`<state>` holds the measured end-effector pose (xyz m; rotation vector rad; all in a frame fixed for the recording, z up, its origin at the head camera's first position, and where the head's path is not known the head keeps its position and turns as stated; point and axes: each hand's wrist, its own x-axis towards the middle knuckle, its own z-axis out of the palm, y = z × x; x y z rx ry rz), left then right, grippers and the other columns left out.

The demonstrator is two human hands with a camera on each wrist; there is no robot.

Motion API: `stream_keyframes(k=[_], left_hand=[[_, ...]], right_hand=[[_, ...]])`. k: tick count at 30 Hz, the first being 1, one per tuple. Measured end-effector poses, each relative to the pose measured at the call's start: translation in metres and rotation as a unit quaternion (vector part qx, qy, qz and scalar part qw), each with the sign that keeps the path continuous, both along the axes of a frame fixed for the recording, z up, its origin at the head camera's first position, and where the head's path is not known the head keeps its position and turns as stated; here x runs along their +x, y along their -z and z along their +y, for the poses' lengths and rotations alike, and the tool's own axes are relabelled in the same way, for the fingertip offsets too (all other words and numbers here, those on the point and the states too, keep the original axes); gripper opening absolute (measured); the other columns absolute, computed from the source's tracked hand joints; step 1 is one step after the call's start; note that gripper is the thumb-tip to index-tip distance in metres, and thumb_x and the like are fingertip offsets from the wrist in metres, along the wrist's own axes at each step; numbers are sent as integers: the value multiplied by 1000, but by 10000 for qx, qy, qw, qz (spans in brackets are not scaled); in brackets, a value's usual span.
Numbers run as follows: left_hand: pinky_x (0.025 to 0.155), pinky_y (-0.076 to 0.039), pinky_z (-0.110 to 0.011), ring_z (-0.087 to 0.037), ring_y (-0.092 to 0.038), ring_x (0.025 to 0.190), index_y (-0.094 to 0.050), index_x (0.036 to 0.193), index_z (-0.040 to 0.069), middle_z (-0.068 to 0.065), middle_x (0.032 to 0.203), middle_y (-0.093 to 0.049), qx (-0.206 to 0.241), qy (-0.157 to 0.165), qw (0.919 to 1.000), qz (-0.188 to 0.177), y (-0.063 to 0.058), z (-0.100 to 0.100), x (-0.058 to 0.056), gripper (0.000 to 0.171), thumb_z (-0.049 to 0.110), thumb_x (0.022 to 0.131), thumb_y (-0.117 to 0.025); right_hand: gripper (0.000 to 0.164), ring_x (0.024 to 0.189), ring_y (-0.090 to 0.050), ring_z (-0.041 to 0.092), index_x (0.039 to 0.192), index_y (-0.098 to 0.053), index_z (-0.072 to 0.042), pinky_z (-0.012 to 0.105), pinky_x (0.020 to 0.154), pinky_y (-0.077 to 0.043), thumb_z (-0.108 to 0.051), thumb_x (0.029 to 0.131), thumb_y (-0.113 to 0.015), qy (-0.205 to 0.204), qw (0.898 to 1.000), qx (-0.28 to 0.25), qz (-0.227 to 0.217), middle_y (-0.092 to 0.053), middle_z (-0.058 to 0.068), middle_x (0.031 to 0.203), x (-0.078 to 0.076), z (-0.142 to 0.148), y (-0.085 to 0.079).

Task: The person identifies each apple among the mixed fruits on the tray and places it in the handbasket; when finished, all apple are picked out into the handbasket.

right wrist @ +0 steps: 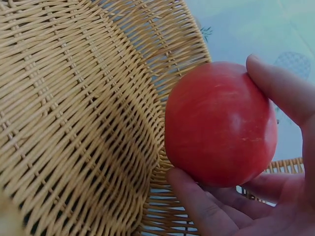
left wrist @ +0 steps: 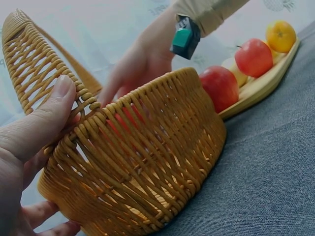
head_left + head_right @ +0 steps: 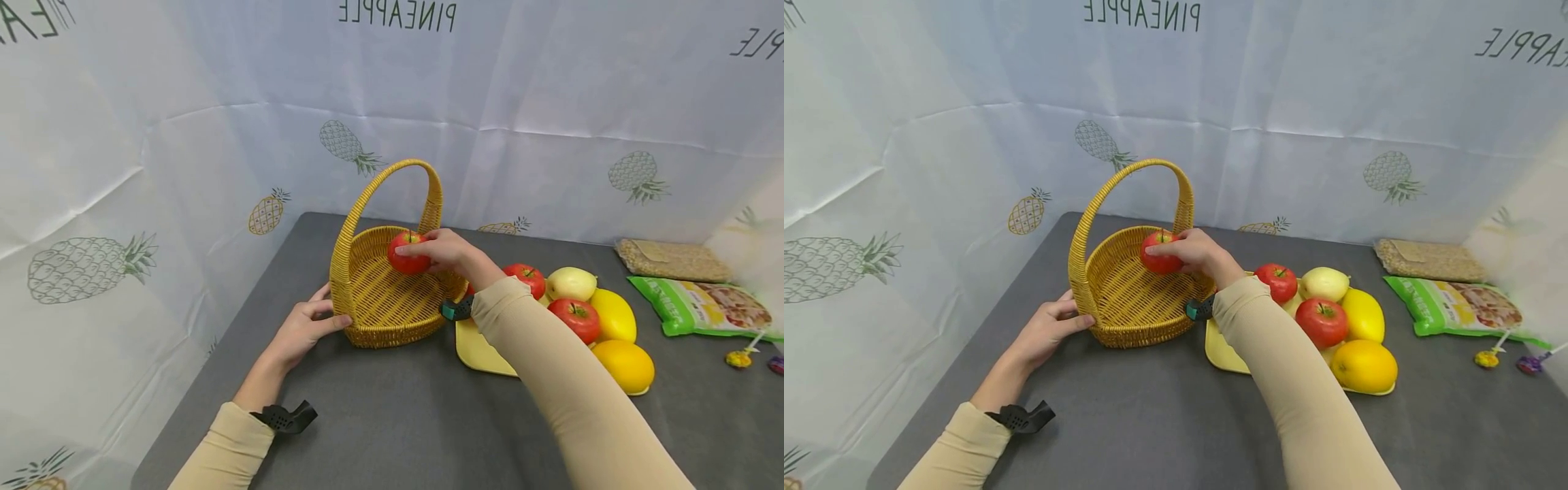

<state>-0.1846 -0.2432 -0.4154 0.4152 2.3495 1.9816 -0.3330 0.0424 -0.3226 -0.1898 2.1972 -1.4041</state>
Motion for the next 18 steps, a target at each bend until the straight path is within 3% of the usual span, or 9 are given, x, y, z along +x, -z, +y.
stream_keyframes(k=[6,13,18], left_hand=[[118,-18,-63,-24,-9,156,-74,121,-1,-6,168,-24,-14,-8,10000,-3,-1,-1,-1,32,18,95,-76],[118,-18,-62,-24,-10,156,-76,119,5,-6,167,-25,-70,-62,9999,-43,-1,0,-1,29,20,95,-77],[119,-16,-62,-23,-10,156,-77,119,5,-6,167,-27,-84,-79,9999,-48,0,-1,-1,29,21,95,-77]], right_hand=[[80,128,-53,34,150,-41,2,50,104,-48,-34,90,-82,-12,9999,-6,-108,-50,17,141,0,-10,4],[86,131,-51,35,155,-33,3,50,105,-47,-29,91,-81,171,9990,-157,-379,-46,19,145,-4,-21,8],[79,129,-52,35,151,-39,3,50,105,-47,-27,91,-81,381,9982,-233,-389,-48,18,142,-1,-29,9]])
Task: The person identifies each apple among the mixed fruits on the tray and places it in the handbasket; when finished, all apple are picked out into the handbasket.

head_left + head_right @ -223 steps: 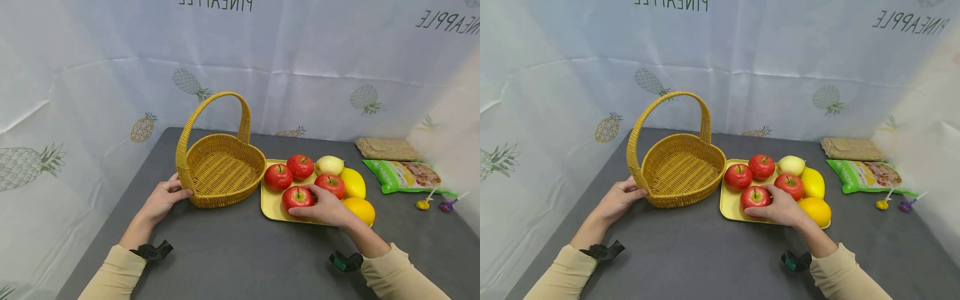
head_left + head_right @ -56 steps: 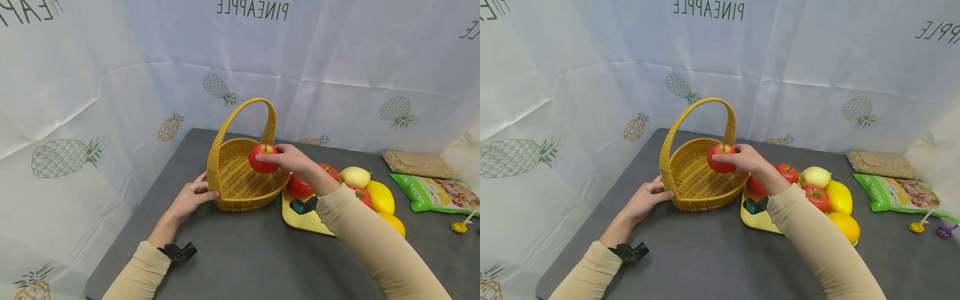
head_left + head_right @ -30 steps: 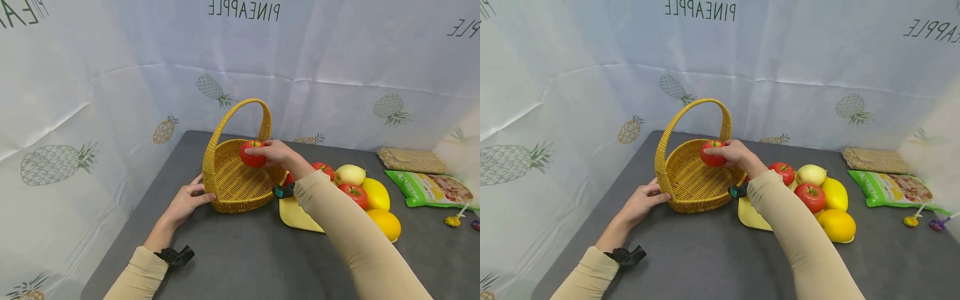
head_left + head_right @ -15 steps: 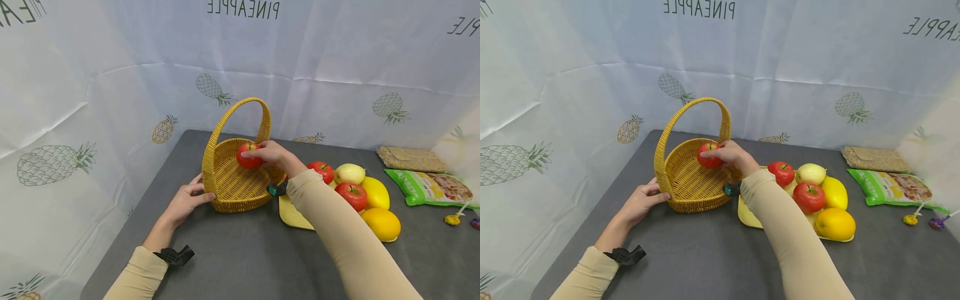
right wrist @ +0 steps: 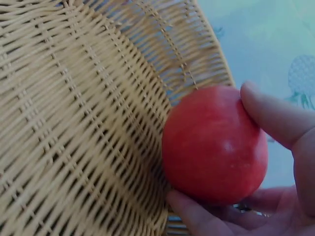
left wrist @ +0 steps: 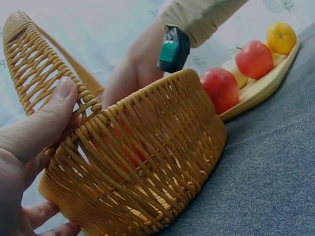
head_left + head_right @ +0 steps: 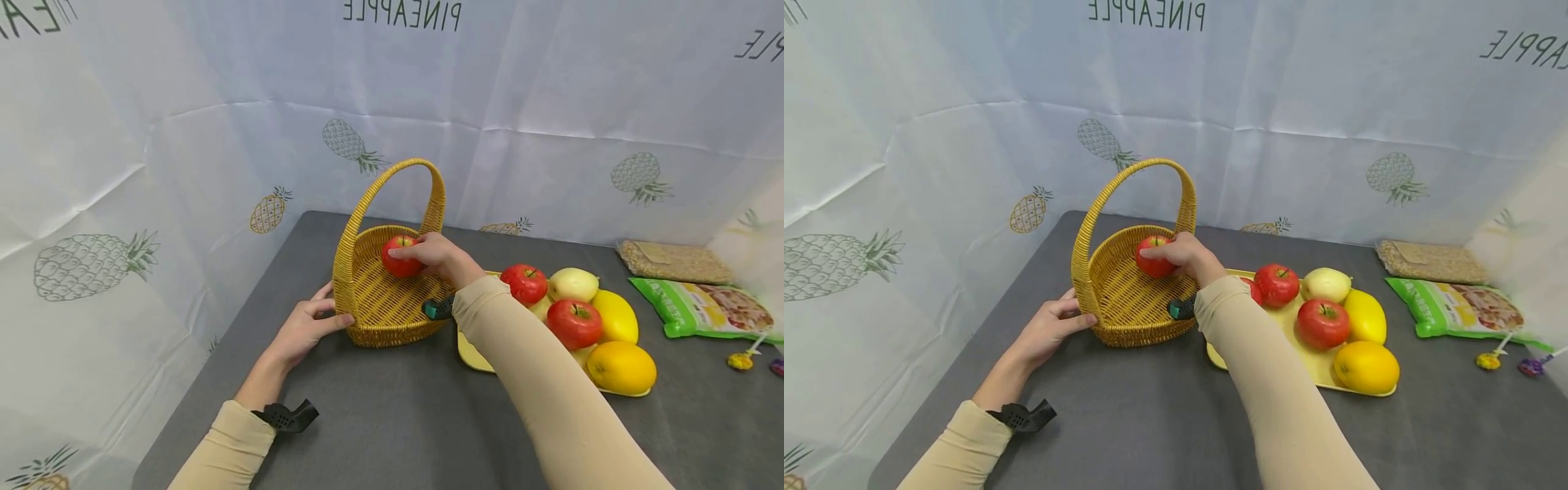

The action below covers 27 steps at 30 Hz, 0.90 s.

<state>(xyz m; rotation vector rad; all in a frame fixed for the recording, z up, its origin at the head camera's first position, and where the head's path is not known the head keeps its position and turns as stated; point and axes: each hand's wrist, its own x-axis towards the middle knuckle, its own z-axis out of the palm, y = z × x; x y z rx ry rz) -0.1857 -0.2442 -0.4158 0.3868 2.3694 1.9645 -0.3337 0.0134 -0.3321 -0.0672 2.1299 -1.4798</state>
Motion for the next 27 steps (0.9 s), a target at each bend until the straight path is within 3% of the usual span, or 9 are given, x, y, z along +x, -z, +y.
stream_keyframes(k=[11,18,23,27], left_hand=[[119,-13,-62,-25,-10,156,-76,121,4,-7,167,-27,-37,18,10000,-11,-1,0,1,31,21,95,-77],[119,-13,-63,-26,-11,156,-76,120,5,-7,167,-26,-40,14,10000,50,0,1,0,29,20,95,-76],[119,-13,-63,-25,-11,156,-76,121,5,-7,167,-26,-32,30,10000,79,0,0,0,29,20,96,-76],[119,-12,-62,-25,-11,156,-76,120,4,-8,167,-26,-26,33,9999,93,1,1,1,29,19,95,-76]], right_hand=[[83,132,-51,35,152,-35,0,49,103,-48,-26,90,-83,376,9986,-251,-256,-44,18,146,-1,-15,10],[86,133,-51,35,154,-35,0,49,103,-48,-27,89,-83,319,9991,-224,-180,-44,18,147,-3,-17,12],[82,125,-55,34,150,-41,1,47,103,-48,-33,88,-83,73,9980,362,510,-51,17,139,-2,-21,13],[82,118,-56,33,149,-44,-2,47,101,-47,-39,87,-83,-61,9866,1184,1121,-56,15,132,0,-26,12]])
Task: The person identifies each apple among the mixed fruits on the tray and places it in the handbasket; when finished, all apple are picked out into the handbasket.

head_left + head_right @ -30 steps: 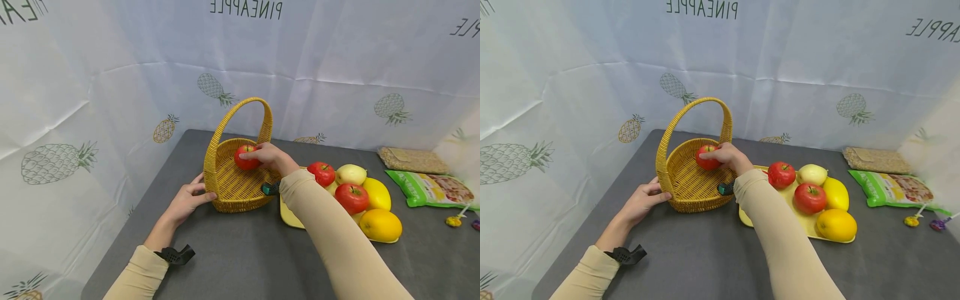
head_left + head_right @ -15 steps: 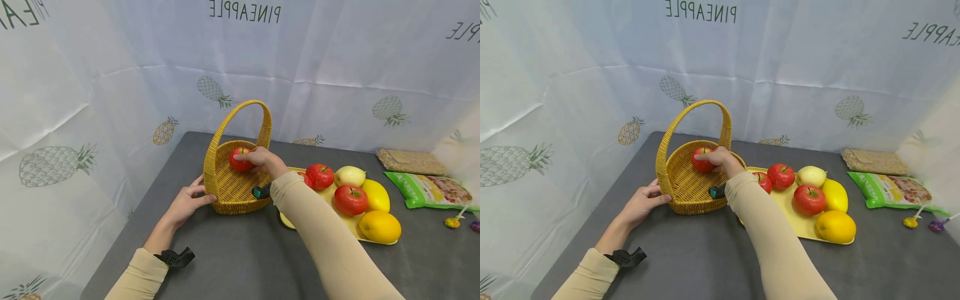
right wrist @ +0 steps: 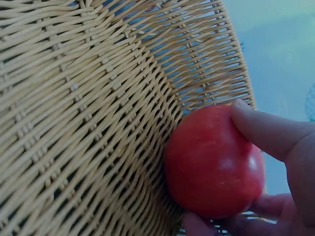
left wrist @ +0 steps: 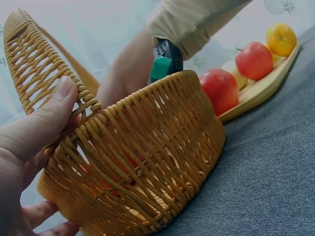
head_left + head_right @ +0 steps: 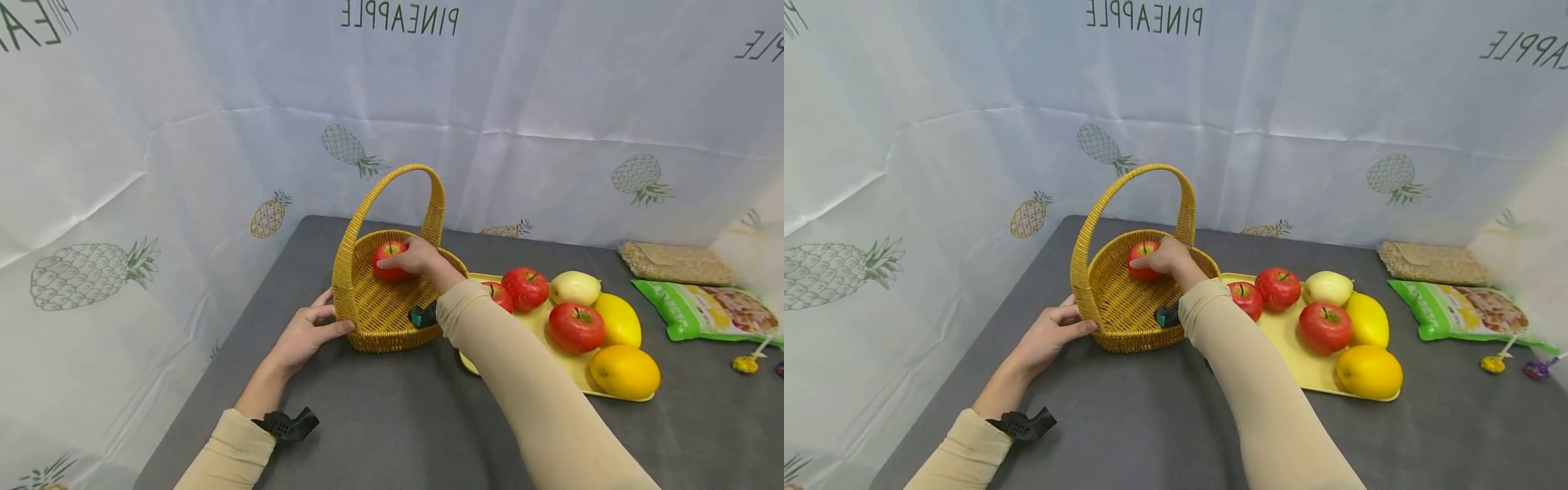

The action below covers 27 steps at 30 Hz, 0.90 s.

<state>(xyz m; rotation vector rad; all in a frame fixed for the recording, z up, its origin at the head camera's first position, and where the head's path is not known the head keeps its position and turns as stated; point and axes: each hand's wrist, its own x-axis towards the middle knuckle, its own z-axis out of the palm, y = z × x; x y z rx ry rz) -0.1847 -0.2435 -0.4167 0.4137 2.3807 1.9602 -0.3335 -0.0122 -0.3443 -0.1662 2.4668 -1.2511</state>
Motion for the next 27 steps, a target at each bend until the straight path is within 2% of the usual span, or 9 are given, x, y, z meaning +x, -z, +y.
stream_keyframes(k=[2,6,10,15,18,22,25,27], left_hand=[[119,-13,-63,-25,-10,156,-76,119,4,-8,167,-26,27,21,10000,1,1,2,1,28,19,95,-76],[119,-13,-63,-24,-10,156,-77,118,4,-7,167,-26,60,51,10000,-4,2,5,2,27,19,96,-76],[120,-13,-62,-24,-10,156,-76,119,3,-6,167,-26,68,47,10000,-17,3,8,0,29,19,95,-76],[119,-13,-63,-26,-10,156,-76,121,4,-8,167,-27,71,42,10000,35,3,7,0,29,19,95,-76],[119,-13,-62,-25,-10,156,-76,121,5,-7,167,-26,80,46,10000,37,3,7,0,29,18,95,-76],[119,-14,-62,-24,-11,156,-77,118,5,-6,167,-27,71,17,10000,35,2,6,0,27,19,94,-77],[119,-15,-63,-24,-11,156,-78,115,6,-7,166,-27,41,-41,10000,24,1,3,1,25,19,94,-78],[119,-15,-63,-24,-11,156,-78,115,5,-7,166,-27,7,-58,10000,18,0,1,1,25,18,93,-78]], right_hand=[[83,117,-56,33,150,-44,-3,46,101,-48,-40,86,-83,61,9998,183,60,-56,14,132,1,-1,0],[83,117,-57,32,149,-44,-2,45,99,-49,-37,86,-84,168,9995,247,50,-56,15,132,1,0,-1],[82,116,-56,34,147,-43,1,47,99,-49,-33,85,-84,102,9997,202,68,-54,18,133,2,4,-3],[86,124,-53,35,152,-38,1,48,104,-46,-33,87,-83,-98,9993,-230,-281,-49,19,141,3,14,-8],[87,128,-50,35,156,-35,0,49,107,-44,-36,90,-80,-290,9986,-139,-408,-45,19,147,5,23,-14],[82,135,-45,34,156,-36,-1,50,109,-42,-38,94,-75,-615,9976,188,-248,-40,17,155,7,39,-29],[76,139,-43,35,155,-38,0,50,110,-41,-36,97,-72,-722,9970,-56,-259,-39,16,156,12,52,-37],[72,139,-43,35,155,-38,-1,49,110,-41,-33,99,-71,-678,9957,-446,-448,-40,15,155,17,61,-40]])
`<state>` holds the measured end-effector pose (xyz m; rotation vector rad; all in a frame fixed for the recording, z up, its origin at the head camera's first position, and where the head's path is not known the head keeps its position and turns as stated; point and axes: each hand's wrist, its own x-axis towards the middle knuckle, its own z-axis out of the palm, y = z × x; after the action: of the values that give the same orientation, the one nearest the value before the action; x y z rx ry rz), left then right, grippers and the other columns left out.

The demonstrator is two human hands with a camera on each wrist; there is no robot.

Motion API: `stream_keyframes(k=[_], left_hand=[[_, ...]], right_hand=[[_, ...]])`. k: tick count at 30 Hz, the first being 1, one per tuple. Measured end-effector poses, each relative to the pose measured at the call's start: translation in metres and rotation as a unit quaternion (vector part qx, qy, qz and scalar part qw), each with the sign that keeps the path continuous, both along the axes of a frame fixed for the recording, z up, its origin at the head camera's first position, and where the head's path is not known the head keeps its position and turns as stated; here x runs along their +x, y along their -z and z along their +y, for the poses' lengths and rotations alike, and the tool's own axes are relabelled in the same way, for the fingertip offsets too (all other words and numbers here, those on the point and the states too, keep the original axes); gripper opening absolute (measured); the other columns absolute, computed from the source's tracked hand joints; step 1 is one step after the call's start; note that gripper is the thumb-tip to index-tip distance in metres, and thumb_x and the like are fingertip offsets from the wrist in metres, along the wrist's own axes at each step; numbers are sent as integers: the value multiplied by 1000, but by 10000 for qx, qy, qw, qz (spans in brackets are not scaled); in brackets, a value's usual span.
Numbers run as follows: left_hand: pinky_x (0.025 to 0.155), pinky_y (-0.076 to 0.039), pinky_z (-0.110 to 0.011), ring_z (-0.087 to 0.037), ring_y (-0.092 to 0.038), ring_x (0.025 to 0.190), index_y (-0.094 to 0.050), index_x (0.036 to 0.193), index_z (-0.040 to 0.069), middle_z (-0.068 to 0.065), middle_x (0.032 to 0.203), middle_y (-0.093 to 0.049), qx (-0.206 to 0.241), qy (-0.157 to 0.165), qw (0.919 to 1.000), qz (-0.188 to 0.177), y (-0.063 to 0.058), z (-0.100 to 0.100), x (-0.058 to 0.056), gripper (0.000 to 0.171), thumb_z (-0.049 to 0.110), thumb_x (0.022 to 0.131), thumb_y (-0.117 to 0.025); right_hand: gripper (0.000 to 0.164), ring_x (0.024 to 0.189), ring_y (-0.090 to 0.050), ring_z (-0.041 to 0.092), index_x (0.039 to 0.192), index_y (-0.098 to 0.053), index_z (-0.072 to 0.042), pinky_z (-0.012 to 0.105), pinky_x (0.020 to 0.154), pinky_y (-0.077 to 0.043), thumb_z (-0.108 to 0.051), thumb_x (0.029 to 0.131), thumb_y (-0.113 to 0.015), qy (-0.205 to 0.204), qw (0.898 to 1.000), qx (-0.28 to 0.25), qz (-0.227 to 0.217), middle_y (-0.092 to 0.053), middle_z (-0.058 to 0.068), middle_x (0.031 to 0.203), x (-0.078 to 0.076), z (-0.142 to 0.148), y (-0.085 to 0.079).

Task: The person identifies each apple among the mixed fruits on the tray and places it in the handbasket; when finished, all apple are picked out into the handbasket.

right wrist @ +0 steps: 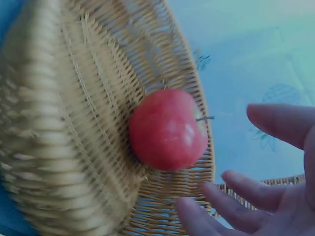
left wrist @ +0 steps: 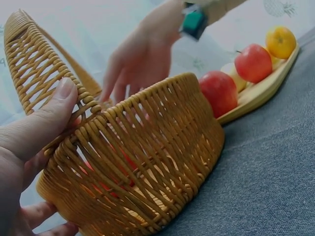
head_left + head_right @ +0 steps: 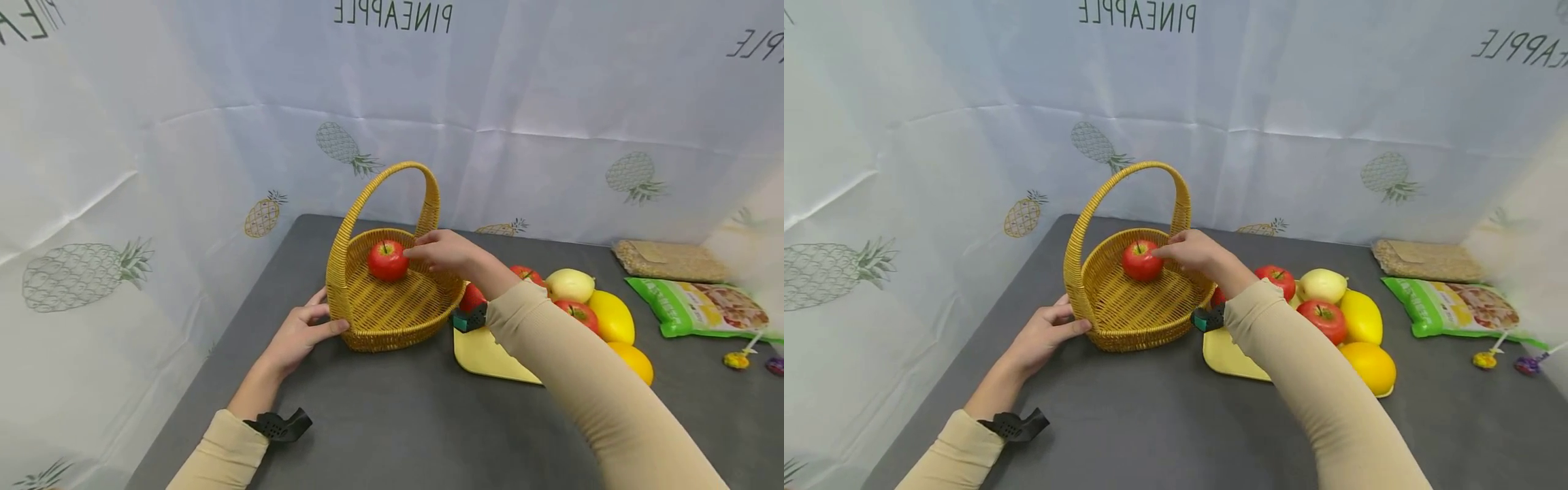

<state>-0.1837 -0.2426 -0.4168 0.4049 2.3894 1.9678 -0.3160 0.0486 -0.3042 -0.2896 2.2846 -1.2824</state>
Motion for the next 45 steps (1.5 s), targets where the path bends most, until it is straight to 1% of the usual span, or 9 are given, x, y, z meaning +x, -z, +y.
stream_keyframes(k=[4,13,17,21,26,35,39,42,45], left_hand=[[118,-16,-63,-24,-10,156,-77,117,3,-7,166,-27,-55,14,10000,29,-4,-4,0,27,18,94,-77],[118,-13,-65,-21,-10,156,-73,124,1,-7,164,-33,-101,-94,9999,-8,-7,-7,0,33,18,96,-75],[118,-14,-64,-22,-10,156,-74,122,0,-6,165,-31,-108,-111,9999,-29,-7,-7,0,33,18,96,-76],[118,-13,-65,-22,-10,156,-73,123,-2,-7,165,-30,-127,-121,9998,-40,-6,-7,0,34,18,96,-76],[118,-12,-66,-23,-10,156,-73,122,-2,-8,165,-32,-150,-139,9998,-46,-4,-6,2,32,18,97,-74],[118,-13,-65,-23,-12,155,-73,123,-2,-7,164,-34,-210,-191,9996,-44,-2,-1,4,33,19,97,-75],[118,-13,-65,-24,-12,155,-73,121,-2,-8,164,-33,-194,-182,9996,-57,-3,1,4,32,18,96,-75],[118,-14,-65,-24,-12,155,-74,119,-1,-7,165,-31,-196,-147,9997,-82,-3,2,4,30,18,97,-75],[118,-15,-64,-25,-12,156,-75,118,-1,-7,166,-29,-188,-93,9997,-99,-5,3,4,29,19,97,-75]], right_hand=[[66,140,-43,36,153,-43,-4,46,111,-41,-33,100,-69,224,9989,-376,-170,-45,14,151,13,14,-4],[50,133,-48,37,141,-53,-3,46,109,-44,-31,101,-67,477,9979,-426,30,-50,16,142,25,31,-19],[50,133,-49,37,141,-52,-2,46,108,-45,-29,102,-66,642,9963,-576,47,-50,18,144,30,41,-20],[50,135,-49,37,142,-50,-1,48,108,-44,-29,103,-64,800,9936,-791,-87,-47,19,149,38,53,-19],[50,136,-48,36,142,-49,0,49,108,-44,-30,104,-63,917,9921,-848,-75,-46,17,149,47,68,-17],[53,126,-55,37,141,-50,1,48,105,-47,-33,102,-65,1009,9939,-381,236,-50,21,144,55,92,-13],[53,124,-56,36,141,-51,0,48,104,-47,-33,102,-64,918,9951,-93,362,-53,21,141,57,101,-8],[53,124,-54,36,140,-51,0,49,103,-46,-33,101,-64,741,9954,297,530,-54,21,139,62,107,-4],[57,127,-50,38,141,-50,0,52,103,-45,-36,100,-66,533,9909,883,864,-53,22,140,68,114,1]])
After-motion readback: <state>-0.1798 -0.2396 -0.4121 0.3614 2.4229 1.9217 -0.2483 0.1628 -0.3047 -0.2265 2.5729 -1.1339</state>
